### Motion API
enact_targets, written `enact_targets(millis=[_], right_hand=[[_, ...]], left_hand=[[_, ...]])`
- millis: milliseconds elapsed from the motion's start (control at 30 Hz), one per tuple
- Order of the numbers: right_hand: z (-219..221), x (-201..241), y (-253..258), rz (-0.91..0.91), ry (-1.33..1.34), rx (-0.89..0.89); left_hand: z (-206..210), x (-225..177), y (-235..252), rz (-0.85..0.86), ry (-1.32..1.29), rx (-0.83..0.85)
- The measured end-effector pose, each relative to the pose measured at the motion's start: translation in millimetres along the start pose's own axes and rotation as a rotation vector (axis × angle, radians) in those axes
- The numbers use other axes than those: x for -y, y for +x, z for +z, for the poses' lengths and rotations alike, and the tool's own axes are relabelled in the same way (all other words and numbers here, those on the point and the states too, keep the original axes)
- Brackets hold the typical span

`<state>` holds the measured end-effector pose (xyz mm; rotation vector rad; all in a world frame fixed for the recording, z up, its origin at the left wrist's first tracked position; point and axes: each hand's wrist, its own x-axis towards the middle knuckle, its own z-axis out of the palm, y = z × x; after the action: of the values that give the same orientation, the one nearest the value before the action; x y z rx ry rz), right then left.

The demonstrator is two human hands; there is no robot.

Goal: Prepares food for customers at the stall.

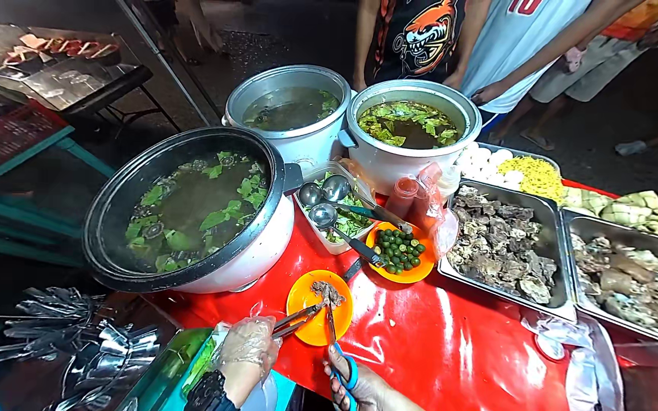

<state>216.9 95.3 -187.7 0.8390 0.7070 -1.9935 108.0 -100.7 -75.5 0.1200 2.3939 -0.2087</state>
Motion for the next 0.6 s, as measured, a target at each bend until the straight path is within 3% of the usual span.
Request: enact_targets(millis=[333,600], right_hand=[[-9,14,-11,0.088,0.070,0.150],[-17,13,-11,0.024,-0.022,0.180]], left_hand=[[-8,-13,17,0.065,0.013,-0.022],[-12,-4,6,0.102,0.038,-0.029]])
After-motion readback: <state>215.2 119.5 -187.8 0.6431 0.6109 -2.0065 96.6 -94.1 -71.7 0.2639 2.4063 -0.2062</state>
